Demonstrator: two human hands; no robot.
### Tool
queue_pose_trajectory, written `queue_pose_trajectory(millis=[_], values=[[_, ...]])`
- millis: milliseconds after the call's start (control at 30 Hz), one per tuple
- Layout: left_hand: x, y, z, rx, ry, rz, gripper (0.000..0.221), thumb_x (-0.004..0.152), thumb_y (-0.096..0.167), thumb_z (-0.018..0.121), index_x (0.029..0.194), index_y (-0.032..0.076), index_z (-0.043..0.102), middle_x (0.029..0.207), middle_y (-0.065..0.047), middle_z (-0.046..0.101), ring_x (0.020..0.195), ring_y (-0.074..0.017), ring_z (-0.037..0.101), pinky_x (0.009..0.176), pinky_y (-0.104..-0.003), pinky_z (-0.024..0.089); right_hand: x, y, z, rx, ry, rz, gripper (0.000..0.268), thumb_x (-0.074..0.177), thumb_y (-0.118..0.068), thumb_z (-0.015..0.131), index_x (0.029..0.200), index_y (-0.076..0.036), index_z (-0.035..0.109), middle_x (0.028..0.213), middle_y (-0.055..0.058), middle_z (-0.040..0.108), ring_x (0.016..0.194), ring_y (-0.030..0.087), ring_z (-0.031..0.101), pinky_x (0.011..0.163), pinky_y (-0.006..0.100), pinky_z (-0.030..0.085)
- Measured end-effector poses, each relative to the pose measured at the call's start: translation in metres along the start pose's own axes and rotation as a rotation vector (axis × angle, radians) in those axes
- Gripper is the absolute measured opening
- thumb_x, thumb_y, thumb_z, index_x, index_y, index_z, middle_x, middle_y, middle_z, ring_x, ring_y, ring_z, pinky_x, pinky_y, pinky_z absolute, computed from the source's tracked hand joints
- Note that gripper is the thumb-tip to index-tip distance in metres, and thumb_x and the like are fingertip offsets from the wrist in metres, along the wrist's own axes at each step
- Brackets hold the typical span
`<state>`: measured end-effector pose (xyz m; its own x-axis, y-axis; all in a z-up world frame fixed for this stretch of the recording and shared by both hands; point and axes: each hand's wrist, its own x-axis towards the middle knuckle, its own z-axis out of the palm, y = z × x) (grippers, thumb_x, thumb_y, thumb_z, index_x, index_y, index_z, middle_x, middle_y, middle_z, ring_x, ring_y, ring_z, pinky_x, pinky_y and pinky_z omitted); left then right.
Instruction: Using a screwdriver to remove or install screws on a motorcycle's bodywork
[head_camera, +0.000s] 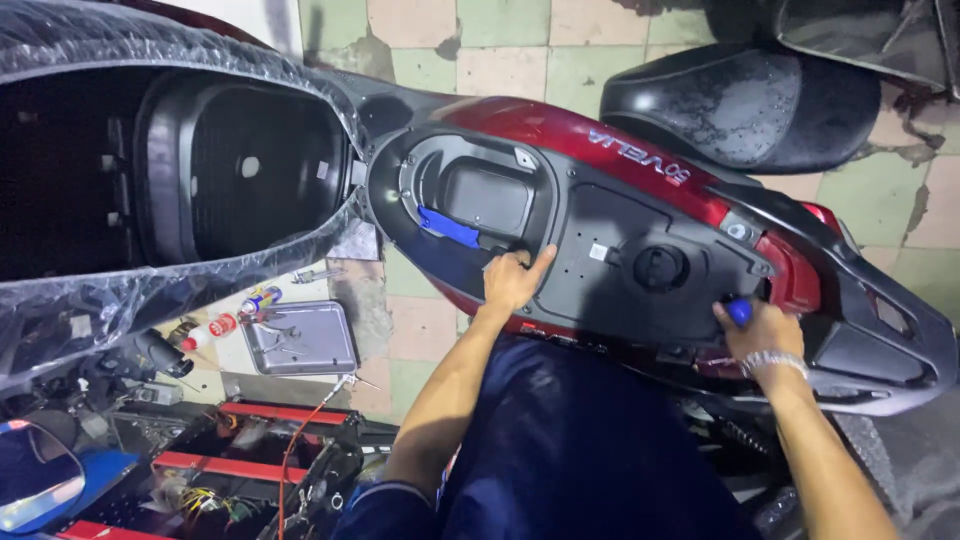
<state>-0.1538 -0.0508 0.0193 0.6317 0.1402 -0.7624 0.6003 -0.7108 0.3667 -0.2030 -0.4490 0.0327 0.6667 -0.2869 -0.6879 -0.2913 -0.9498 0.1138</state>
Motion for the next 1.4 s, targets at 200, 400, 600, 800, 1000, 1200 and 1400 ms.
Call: queue_pose_trajectory(millis=[200, 400, 600, 800, 1000, 1200, 1400], values=[[-0.003, -0.005, 0.0, -0.01, 0.015, 0.054, 0.075, 0.082, 0.083, 0.037, 0.057, 0.014, 0.051, 0.071, -0.02, 0.069, 0.095, -0.0455, 0.065, 0.085, -0.048, 0.047, -0.027, -0.017, -0.044, 0.012, 0.026, 0.104, 0.074, 0.089, -0.071, 0.067, 0.109, -0.001, 0.073, 0.109, 0.034, 0.073, 0.103, 0.054, 0.069, 0.089, 0.056, 0.054], [0.006, -0.103, -0.011, -0.216, 0.153, -0.02, 0.073, 0.099, 0.066, 0.03, 0.079, 0.005, 0.065, 0.087, -0.021, 0.068, 0.097, -0.0392, 0.059, 0.089, -0.05, 0.042, -0.083, -0.108, -0.111, 0.019, 0.19, -0.116, 0.06, 0.099, -0.064, 0.06, 0.11, -0.007, 0.071, 0.095, 0.03, 0.074, 0.094, 0.052, 0.071, 0.084, 0.058, 0.056], [-0.05, -0.262, -0.124, 0.12, 1.139, -0.066, 0.022, 0.097, 0.03, 0.071, 0.099, 0.008, 0.073, 0.086, -0.016, 0.074, 0.089, -0.0322, 0.072, 0.083, -0.039, 0.055, -0.066, -0.25, -0.066, 0.061, 0.008, -0.32, 0.06, 0.092, -0.063, 0.062, 0.106, -0.006, 0.075, 0.105, 0.021, 0.077, 0.105, 0.043, 0.072, 0.092, 0.054, 0.057], [-0.181, -0.286, -0.295, 0.138, 1.375, -0.328, 0.078, 0.104, 0.07, 0.085, 0.071, 0.004, 0.061, 0.067, -0.019, 0.063, 0.068, -0.0392, 0.06, 0.068, -0.05, 0.046, -0.036, -0.315, -0.04, -0.038, -0.121, -0.215, 0.062, 0.095, -0.063, 0.058, 0.113, -0.005, 0.074, 0.113, 0.022, 0.075, 0.107, 0.043, 0.072, 0.089, 0.051, 0.058], [-0.204, -0.245, -0.355, 0.464, 1.338, -0.18, 0.07, 0.115, 0.062, 0.076, 0.087, -0.003, 0.076, 0.079, -0.028, 0.072, 0.07, -0.052, 0.066, 0.065, -0.056, 0.049, -0.027, -0.328, -0.049, -0.077, -0.161, -0.111, 0.055, 0.094, -0.056, 0.061, 0.117, -0.007, 0.073, 0.117, 0.019, 0.074, 0.108, 0.043, 0.071, 0.087, 0.049, 0.057], [-0.213, -0.239, -0.394, 0.508, 1.227, 0.04, 0.065, 0.107, 0.04, 0.075, 0.13, -0.021, 0.066, 0.125, -0.042, 0.064, 0.112, -0.0587, 0.057, 0.098, -0.055, 0.043, -0.025, -0.34, -0.051, -0.081, -0.195, -0.066, 0.048, 0.09, -0.042, 0.068, 0.122, -0.007, 0.071, 0.121, 0.016, 0.073, 0.111, 0.04, 0.071, 0.088, 0.047, 0.058], [-0.231, -0.237, -0.376, 0.643, 1.18, 0.204, 0.035, 0.105, 0.027, 0.073, 0.108, -0.007, 0.079, 0.112, -0.029, 0.077, 0.105, -0.0535, 0.068, 0.098, -0.054, 0.051, -0.03, -0.339, -0.051, -0.049, -0.185, -0.05, 0.047, 0.089, -0.042, 0.071, 0.119, -0.006, 0.072, 0.117, 0.016, 0.074, 0.108, 0.04, 0.072, 0.085, 0.047, 0.059]])
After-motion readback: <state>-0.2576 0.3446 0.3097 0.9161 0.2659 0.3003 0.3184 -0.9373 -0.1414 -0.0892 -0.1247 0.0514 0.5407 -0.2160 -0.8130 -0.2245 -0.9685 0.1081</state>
